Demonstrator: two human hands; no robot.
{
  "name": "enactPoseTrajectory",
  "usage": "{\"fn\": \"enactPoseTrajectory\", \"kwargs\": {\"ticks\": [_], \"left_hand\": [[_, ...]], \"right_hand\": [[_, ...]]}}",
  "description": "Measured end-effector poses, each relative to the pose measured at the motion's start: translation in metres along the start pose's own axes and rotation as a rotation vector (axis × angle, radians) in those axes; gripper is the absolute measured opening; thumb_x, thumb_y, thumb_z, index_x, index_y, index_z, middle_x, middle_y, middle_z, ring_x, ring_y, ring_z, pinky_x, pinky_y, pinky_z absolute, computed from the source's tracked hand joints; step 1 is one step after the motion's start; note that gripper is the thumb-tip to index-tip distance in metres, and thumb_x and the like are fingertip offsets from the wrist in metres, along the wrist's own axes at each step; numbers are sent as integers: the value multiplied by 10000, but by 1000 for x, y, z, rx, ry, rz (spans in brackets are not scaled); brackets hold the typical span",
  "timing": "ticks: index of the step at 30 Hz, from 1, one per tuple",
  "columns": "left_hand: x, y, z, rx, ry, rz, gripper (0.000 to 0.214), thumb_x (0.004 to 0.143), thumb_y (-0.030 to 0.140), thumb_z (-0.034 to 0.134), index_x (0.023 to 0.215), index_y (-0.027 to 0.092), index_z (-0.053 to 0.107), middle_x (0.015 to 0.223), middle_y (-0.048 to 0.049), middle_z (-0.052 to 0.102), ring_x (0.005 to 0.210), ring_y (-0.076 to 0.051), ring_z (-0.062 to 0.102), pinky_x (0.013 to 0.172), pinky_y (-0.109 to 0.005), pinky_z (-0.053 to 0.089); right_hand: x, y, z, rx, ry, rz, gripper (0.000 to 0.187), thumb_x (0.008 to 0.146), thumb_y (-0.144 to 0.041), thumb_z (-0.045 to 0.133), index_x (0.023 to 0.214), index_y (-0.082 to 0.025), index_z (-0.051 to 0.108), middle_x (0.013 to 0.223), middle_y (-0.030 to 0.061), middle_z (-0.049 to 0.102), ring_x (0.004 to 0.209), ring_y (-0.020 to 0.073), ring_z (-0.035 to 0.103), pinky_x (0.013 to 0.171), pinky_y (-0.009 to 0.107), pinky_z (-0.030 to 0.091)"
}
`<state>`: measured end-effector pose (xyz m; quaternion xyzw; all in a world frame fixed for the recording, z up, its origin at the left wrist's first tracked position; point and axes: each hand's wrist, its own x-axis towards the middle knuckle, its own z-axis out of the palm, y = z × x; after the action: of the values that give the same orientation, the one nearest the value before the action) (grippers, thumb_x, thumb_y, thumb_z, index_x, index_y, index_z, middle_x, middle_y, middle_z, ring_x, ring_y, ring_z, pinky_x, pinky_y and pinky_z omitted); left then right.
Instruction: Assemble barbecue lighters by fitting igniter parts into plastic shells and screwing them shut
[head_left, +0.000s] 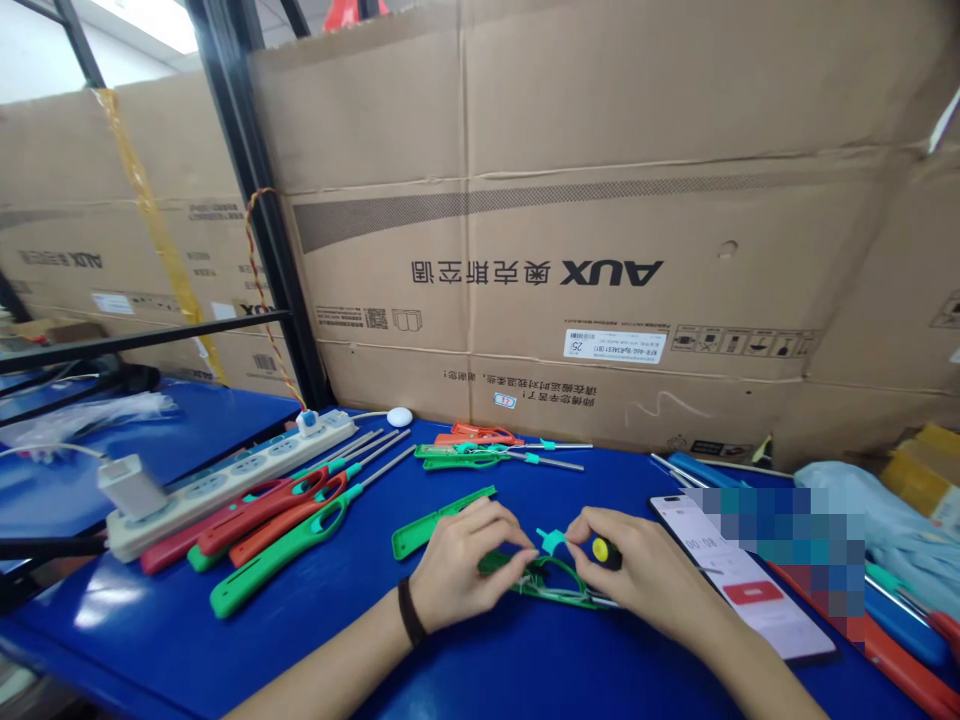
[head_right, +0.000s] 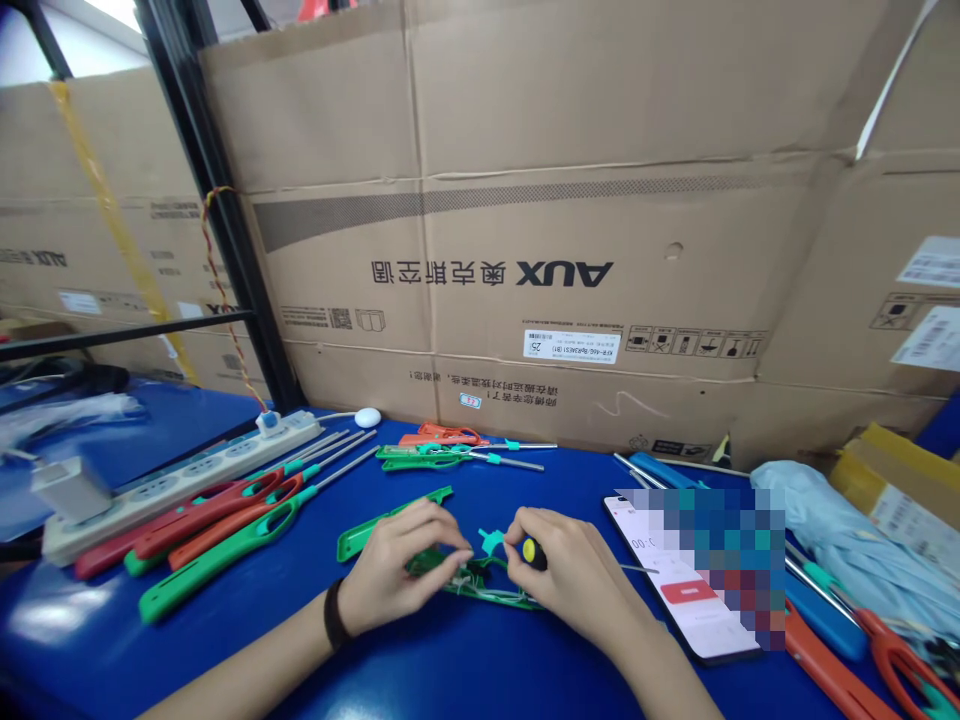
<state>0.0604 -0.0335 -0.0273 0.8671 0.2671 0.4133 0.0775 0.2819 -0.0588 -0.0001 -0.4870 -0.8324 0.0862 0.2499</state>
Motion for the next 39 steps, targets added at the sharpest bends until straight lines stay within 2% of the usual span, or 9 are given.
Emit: {"fn": "enactPoseTrajectory", "kwargs": {"ticks": [3, 6, 8, 12, 18, 23, 27, 33, 39], "left_hand": [[1, 1, -1, 34, 42, -73, 150, 883, 284, 565, 982, 181, 613, 903, -64, 639, 811, -173, 579, 724, -278, 478], [2, 1, 0, 41, -26, -66, 250, 872, 330, 590, 1085, 199, 587, 936, -54, 654, 818, -180, 573, 795, -317, 469], [1, 0, 2, 41, -60, -65, 212, 882, 330, 579, 1052, 206, 600, 896, -38, 666, 799, -178, 572, 819, -325, 458], [-2, -6, 7, 34, -62, -51, 97, 892, 265, 556, 931, 190, 604, 854, -31, 672, 759, -166, 573, 726, -281, 459], [-4, -9, 8, 15, -25, -17, 71, 862, 190, 550, 896, 180, 611, 847, -41, 679, 777, -162, 593, 713, -263, 472], [-1, -8, 6, 4, -13, -40, 172, 841, 241, 622, 1008, 199, 623, 896, -33, 691, 799, -165, 608, 819, -311, 478], [-1, -10, 6, -5, -5, -24, 229, 874, 227, 593, 1102, 213, 604, 980, -45, 693, 866, -166, 624, 908, -353, 458], [-2, -13, 10, 12, -26, -29, 207, 893, 219, 547, 1075, 207, 644, 922, -54, 686, 814, -167, 614, 752, -293, 514], [-4, -15, 14, 32, -64, -37, 207, 892, 228, 554, 1063, 201, 668, 864, -46, 686, 766, -170, 602, 693, -275, 505]], "right_hand": [[-1, -3, 2, 49, 4, -40, 117, 857, -168, 477, 817, -232, 566, 781, -12, 654, 649, 136, 585, 630, 229, 424], [-1, -6, 5, 69, 38, -92, 119, 868, -156, 463, 842, -231, 552, 828, 2, 662, 686, 139, 599, 651, 234, 441], [-1, -8, 7, 62, 61, -140, 122, 868, -145, 465, 866, -230, 553, 882, 15, 670, 751, 148, 618, 689, 242, 457], [-1, -12, 8, 83, 42, -209, 137, 866, -136, 500, 882, -242, 583, 969, 5, 686, 862, 148, 640, 752, 234, 472], [-3, -16, 9, 90, 20, -196, 175, 885, -190, 524, 997, -272, 631, 901, 3, 709, 789, 155, 649, 730, 249, 487], [-3, -9, 12, -5, 56, -197, 218, 880, -136, 496, 1002, -265, 622, 907, 10, 705, 800, 168, 635, 757, 285, 483], [-2, -4, 13, -53, 48, -179, 218, 861, -99, 484, 948, -258, 606, 893, 1, 700, 780, 165, 632, 750, 290, 481], [-1, -4, 13, -119, -17, -107, 178, 857, -150, 518, 973, -268, 584, 897, 0, 671, 812, 178, 625, 688, 266, 467], [1, -7, 12, -206, -28, -73, 77, 848, -190, 569, 839, -256, 608, 734, -16, 625, 696, 168, 612, 574, 239, 419]]}}
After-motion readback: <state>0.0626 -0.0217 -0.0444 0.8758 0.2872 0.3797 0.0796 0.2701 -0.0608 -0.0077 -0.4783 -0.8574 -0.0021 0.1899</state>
